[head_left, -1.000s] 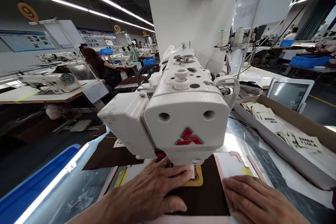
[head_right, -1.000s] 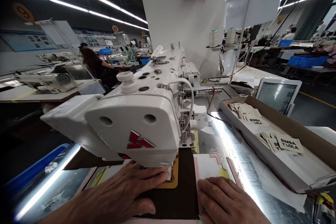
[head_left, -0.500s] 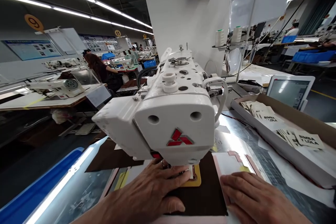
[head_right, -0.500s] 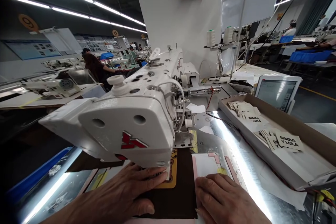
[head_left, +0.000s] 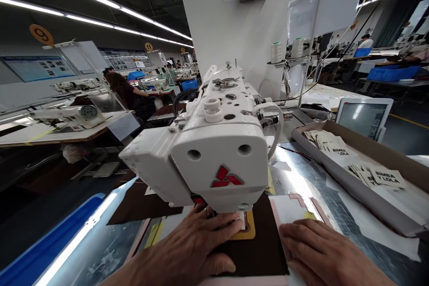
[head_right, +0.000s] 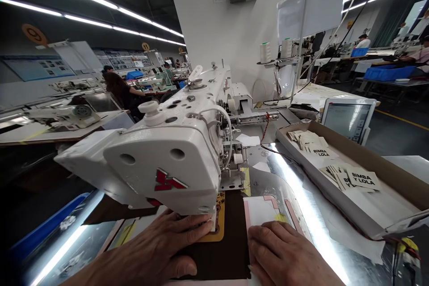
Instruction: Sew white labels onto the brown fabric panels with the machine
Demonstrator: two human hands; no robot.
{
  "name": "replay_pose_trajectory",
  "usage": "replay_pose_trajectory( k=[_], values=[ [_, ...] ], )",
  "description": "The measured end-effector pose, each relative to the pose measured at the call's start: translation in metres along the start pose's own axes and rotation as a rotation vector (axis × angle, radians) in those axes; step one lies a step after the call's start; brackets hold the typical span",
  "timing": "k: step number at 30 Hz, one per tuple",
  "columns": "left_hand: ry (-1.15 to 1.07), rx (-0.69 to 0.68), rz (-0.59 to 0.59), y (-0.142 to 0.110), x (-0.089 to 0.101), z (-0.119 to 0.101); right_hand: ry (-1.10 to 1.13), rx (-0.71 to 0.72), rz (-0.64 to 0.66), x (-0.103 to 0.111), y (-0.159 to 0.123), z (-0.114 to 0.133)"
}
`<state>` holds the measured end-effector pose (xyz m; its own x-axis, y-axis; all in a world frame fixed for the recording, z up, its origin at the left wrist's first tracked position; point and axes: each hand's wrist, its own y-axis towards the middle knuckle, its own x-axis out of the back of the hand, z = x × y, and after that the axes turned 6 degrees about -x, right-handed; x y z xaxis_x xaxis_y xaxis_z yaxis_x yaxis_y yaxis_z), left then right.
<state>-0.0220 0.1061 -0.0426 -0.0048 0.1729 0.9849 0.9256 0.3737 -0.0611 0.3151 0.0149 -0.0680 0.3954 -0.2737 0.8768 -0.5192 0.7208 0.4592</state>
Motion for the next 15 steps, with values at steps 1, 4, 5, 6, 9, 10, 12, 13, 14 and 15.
replay_pose_trajectory(
  k=[1,4,5,6,9,10,12,13,14,15],
  values=[
    [0.0,-0.002,-0.003,0.0002,-0.0007,0.0004,0.003,0.002,0.006,0.0004,-0.0004,0.0002],
    [0.013,0.008,0.018,0.0004,-0.0035,0.0015,0.005,-0.008,0.015,0.0016,-0.0016,0.0013],
    [0.019,0.01,0.03,0.0002,-0.0046,0.0018,0.007,-0.011,0.021,0.002,-0.0017,0.0017],
    [0.026,0.014,0.039,0.0,-0.0056,0.0021,0.01,-0.016,0.026,0.0024,-0.0016,0.002],
    [0.045,0.018,0.049,-0.0002,-0.0076,0.0025,0.026,-0.032,0.043,0.0032,-0.0002,0.0026],
    [0.05,0.02,0.049,0.0,-0.0076,0.0025,0.029,-0.037,0.043,0.0033,0.0002,0.0026],
    [0.052,0.019,0.044,0.0004,-0.007,0.0023,0.029,-0.039,0.039,0.0032,0.0003,0.0022],
    [0.05,0.014,0.041,0.0005,-0.0065,0.0021,0.028,-0.037,0.042,0.0031,-0.0002,0.0019],
    [0.048,0.009,0.038,0.0003,-0.006,0.0018,0.023,-0.033,0.047,0.003,-0.0009,0.0016],
    [0.048,0.003,0.035,-0.0002,-0.0056,0.0014,0.02,-0.028,0.055,0.003,-0.0019,0.0012]
  ],
)
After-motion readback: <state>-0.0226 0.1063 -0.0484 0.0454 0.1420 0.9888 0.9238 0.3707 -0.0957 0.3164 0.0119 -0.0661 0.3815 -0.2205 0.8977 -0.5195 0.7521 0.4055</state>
